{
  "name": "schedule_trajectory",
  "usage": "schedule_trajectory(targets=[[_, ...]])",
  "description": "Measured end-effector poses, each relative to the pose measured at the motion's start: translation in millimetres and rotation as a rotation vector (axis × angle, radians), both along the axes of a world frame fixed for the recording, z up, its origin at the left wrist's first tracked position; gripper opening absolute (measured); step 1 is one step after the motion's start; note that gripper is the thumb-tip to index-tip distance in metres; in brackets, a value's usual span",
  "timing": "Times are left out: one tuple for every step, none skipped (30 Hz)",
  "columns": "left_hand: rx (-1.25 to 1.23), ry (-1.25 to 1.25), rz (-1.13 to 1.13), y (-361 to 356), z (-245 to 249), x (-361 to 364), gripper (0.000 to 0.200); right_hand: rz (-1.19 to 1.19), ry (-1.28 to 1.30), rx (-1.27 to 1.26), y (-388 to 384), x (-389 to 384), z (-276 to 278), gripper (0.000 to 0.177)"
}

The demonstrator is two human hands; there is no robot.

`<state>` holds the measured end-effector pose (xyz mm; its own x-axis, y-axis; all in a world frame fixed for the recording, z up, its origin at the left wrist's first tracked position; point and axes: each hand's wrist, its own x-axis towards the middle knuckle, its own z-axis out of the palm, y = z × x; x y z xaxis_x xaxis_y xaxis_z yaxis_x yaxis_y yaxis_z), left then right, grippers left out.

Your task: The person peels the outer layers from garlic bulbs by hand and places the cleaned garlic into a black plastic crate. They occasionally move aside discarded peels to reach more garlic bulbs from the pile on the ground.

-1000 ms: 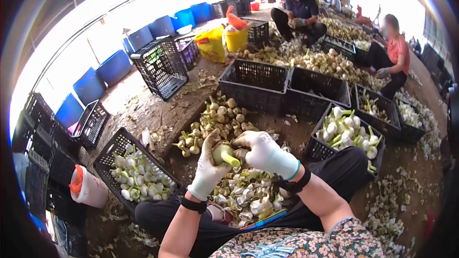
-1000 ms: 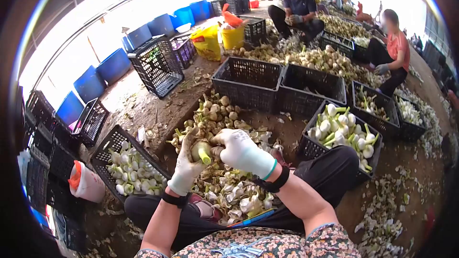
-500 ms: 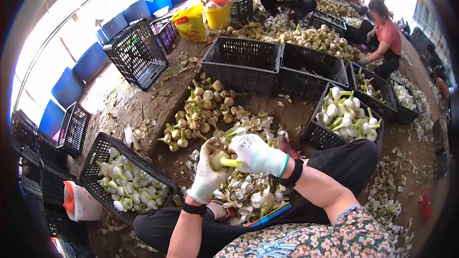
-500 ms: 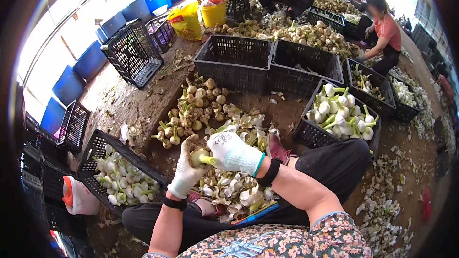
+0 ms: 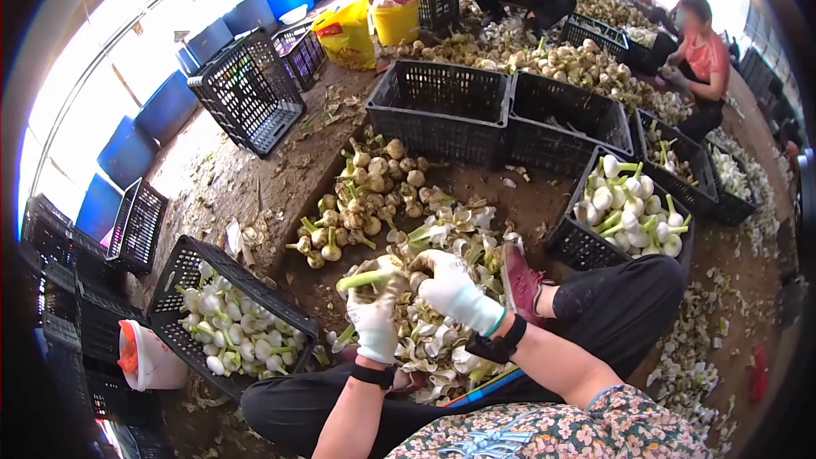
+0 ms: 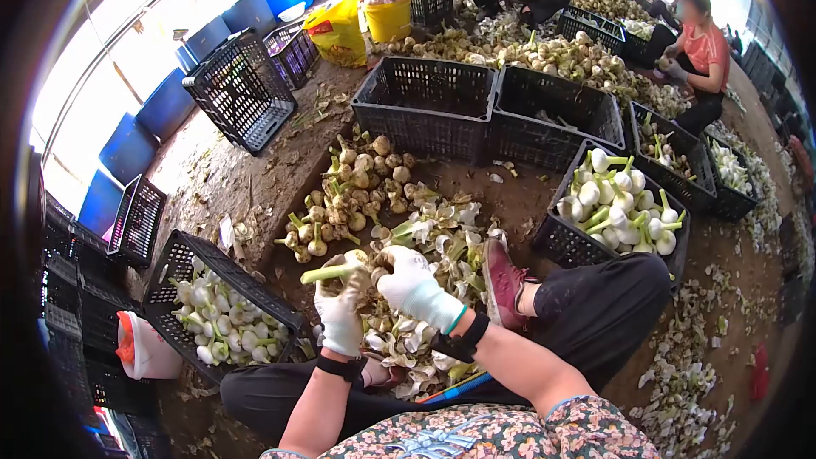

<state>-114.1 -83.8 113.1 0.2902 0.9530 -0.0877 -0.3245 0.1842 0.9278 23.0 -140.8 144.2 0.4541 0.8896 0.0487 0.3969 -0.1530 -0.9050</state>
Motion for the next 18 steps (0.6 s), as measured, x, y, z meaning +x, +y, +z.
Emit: schedule_trajectory(targets=[[-0.004,0.005,0.000,2,-4,-2,0.052,0.000,0.005,-0.004,-2,-1,-6,0.025],[0.090,0.047,0.006,4,-8,-4,0.044,-0.054,-0.076,0.032,-4,-2,-12,0.026],[0.187,0.089,0.010,6,-5,-3,0.037,-0.110,-0.158,0.069,-5,-1,-14,0.026],[0.070,0.004,-0.024,4,1,-4,0.029,-0.116,-0.133,0.041,-2,5,-18,0.024],[0.070,0.008,-0.026,4,0,-5,0.029,-0.120,-0.139,0.065,-1,11,-24,0.021],[0.021,-0.077,-0.075,5,0,-5,0.030,-0.133,-0.166,0.076,0,18,-27,0.025],[-0.029,-0.162,-0.124,5,1,-5,0.031,-0.146,-0.193,0.086,0,25,-30,0.030],[-0.079,-0.226,-0.171,5,2,-6,0.032,-0.150,-0.193,0.086,0,31,-35,0.030],[-0.079,-0.227,-0.173,7,0,-6,0.032,-0.197,-0.191,0.059,1,38,-41,0.030],[-0.178,-0.348,-0.233,9,-1,-9,0.033,-0.243,-0.190,0.033,1,45,-47,0.029],[-0.279,-0.468,-0.294,10,-2,-10,0.035,-0.291,-0.222,-0.059,-1,51,-53,0.031],[-0.311,-0.567,-0.298,10,3,-6,0.040,-0.281,-0.265,-0.105,-4,62,-76,0.031],[-0.341,-0.710,-0.338,10,8,-2,0.047,-0.272,-0.309,-0.149,-6,70,-82,0.032],[-0.380,-0.763,-0.306,10,13,-1,0.042,-0.205,-0.267,-0.300,-15,76,-88,0.035],[-0.424,-0.816,-0.276,10,19,0,0.038,-0.066,-0.274,-0.423,-25,77,-77,0.036],[-0.548,-0.895,-0.265,25,-12,-12,0.041,-0.071,-0.145,-0.355,-27,73,-83,0.035],[-0.604,-0.795,-0.190,32,-24,-18,0.043,-0.101,-0.030,-0.292,-31,69,-94,0.035],[-0.647,-0.844,-0.219,33,-17,-11,0.046,-0.128,0.223,-0.287,-27,65,-104,0.028]])
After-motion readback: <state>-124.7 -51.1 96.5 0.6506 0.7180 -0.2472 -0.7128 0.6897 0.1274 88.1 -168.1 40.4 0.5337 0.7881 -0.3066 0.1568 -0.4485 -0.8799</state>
